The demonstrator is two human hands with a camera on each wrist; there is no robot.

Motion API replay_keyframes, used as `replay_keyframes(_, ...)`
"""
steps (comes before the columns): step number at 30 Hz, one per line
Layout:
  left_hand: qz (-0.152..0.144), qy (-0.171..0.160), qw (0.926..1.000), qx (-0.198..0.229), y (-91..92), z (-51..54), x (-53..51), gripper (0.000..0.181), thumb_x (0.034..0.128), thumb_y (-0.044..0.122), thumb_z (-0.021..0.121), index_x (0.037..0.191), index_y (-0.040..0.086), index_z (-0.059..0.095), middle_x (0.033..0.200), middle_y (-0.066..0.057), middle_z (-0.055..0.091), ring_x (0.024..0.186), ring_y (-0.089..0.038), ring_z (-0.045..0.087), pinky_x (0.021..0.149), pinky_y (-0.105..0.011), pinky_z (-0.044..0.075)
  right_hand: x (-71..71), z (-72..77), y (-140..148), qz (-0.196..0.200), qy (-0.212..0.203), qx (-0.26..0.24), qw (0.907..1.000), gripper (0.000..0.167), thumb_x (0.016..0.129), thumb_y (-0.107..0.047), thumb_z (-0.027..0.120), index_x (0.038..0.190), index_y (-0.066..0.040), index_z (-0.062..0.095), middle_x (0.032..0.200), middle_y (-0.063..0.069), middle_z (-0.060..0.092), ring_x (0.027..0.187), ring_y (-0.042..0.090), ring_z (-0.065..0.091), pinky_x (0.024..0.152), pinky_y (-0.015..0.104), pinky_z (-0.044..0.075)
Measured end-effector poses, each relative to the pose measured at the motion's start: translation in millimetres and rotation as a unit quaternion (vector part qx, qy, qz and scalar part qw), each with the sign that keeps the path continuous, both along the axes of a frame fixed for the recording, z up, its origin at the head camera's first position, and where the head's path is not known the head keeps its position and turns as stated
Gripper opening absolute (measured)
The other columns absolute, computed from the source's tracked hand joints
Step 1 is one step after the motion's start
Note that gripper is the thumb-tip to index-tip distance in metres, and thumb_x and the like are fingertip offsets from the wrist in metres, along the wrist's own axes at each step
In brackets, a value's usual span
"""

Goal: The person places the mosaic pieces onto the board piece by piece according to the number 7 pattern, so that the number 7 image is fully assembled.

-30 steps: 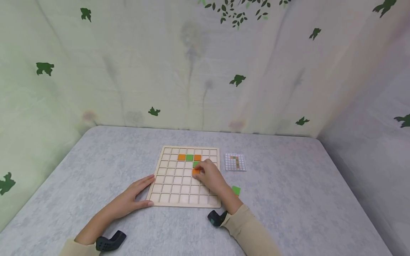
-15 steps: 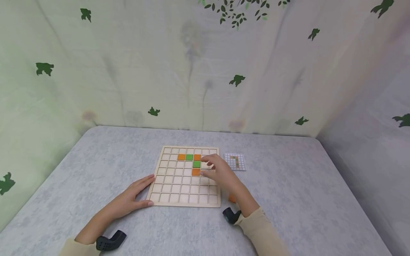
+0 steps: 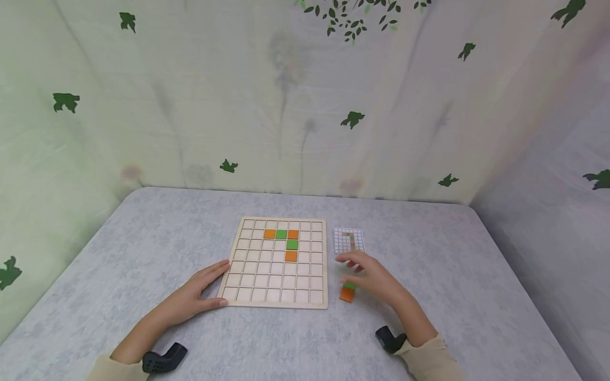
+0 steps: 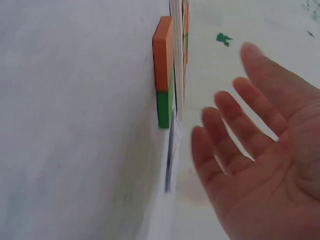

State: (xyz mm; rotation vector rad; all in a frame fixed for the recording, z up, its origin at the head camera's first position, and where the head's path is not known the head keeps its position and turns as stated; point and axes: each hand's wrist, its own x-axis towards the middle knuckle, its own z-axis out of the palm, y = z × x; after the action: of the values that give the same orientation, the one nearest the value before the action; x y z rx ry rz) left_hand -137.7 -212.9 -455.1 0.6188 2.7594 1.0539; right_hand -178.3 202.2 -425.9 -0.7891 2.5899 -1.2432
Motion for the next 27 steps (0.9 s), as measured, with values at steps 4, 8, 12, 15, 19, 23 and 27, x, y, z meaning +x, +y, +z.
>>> replay_keyframes(4, 0.001, -0.001, 1.0000, 0.000, -0.1, 0.2, -0.1, 0.086, 0.0761, 0.048, 0.065, 0.141, 0.005, 0.028, 0.146, -0.011, 0.022, 0.131, -0.034, 0.018, 0.101, -0.053, 0.020, 3.8, -6.9, 15.3, 0.015, -0.046, -0.002, 0.9988, 0.042, 0.083, -0.017, 0.066, 0.122, -0.007, 0.054, 0.118, 0.009, 0.053, 0.100, 0.026, 0.050, 0.082, 0.036, 0.044)
replay_keyframes(8, 0.003, -0.002, 1.0000, -0.001, 0.1, 0.2, 0.0, 0.086, 0.0761, 0.048, 0.065, 0.141, 0.005, 0.029, 0.146, -0.011, 0.022, 0.131, -0.034, 0.018, 0.101, -0.053, 0.020, 4.3, -12.2, 22.2, 0.041, -0.074, -0.002, 0.9964, 0.037, 0.085, -0.010, 0.063, 0.120, -0.007, 0.055, 0.119, 0.007, 0.053, 0.103, 0.024, 0.048, 0.086, 0.030, 0.042)
replay_keyframes(12, 0.004, -0.001, 1.0000, -0.002, 0.6, 0.5, 0.4, 0.086, 0.0760, 0.047, 0.065, 0.141, 0.005, 0.029, 0.146, -0.011, 0.022, 0.131, -0.034, 0.018, 0.101, -0.053, 0.020, 3.4, -14.8, 24.1, 0.058, -0.076, 0.005, 0.9955, 0.033, 0.085, -0.003, 0.060, 0.117, -0.007, 0.058, 0.119, 0.006, 0.053, 0.108, 0.021, 0.048, 0.089, 0.028, 0.041)
replay_keyframes(15, 0.004, 0.001, 1.0000, -0.002, 0.8, 1.0, 0.6, 0.085, 0.0761, 0.047, 0.066, 0.141, 0.005, 0.029, 0.146, -0.012, 0.022, 0.131, -0.034, 0.019, 0.101, -0.053, 0.020, 3.2, -15.6, 24.4, 0.049, -0.068, 0.015, 0.9963, 0.030, 0.084, -0.003, 0.062, 0.113, -0.008, 0.061, 0.114, 0.004, 0.054, 0.103, 0.018, 0.049, 0.085, 0.027, 0.042)
replay_keyframes(19, 0.004, 0.000, 1.0000, -0.002, 0.7, 1.6, 1.0, 0.085, 0.0761, 0.046, 0.066, 0.141, 0.005, 0.028, 0.146, -0.012, 0.022, 0.131, -0.035, 0.019, 0.101, -0.053, 0.020, 3.7, -15.2, 23.4, 0.027, -0.052, 0.037, 0.9976, 0.025, 0.081, -0.007, 0.067, 0.105, -0.008, 0.062, 0.096, 0.000, 0.055, 0.086, 0.015, 0.050, 0.072, 0.024, 0.045)
replay_keyframes(23, 0.004, 0.002, 1.0000, 0.000, 0.6, 1.6, 0.7, 0.085, 0.0760, 0.046, 0.066, 0.141, 0.005, 0.029, 0.145, -0.012, 0.023, 0.131, -0.035, 0.019, 0.101, -0.054, 0.020, 4.6, -13.1, 21.7, 0.010, -0.034, 0.057, 0.9978, 0.022, 0.079, -0.011, 0.069, 0.099, -0.007, 0.060, 0.084, 0.000, 0.051, 0.077, 0.014, 0.046, 0.064, 0.024, 0.043)
replay_keyframes(27, 0.002, 0.004, 1.0000, 0.003, 0.4, 1.0, 0.3, 0.085, 0.0761, 0.046, 0.066, 0.141, 0.004, 0.029, 0.145, -0.012, 0.023, 0.131, -0.035, 0.019, 0.101, -0.054, 0.020, 5.9, -9.6, 18.0, -0.003, -0.032, 0.067, 0.9972, 0.023, 0.080, -0.017, 0.069, 0.099, -0.007, 0.060, 0.086, 0.000, 0.052, 0.078, 0.015, 0.047, 0.065, 0.025, 0.043)
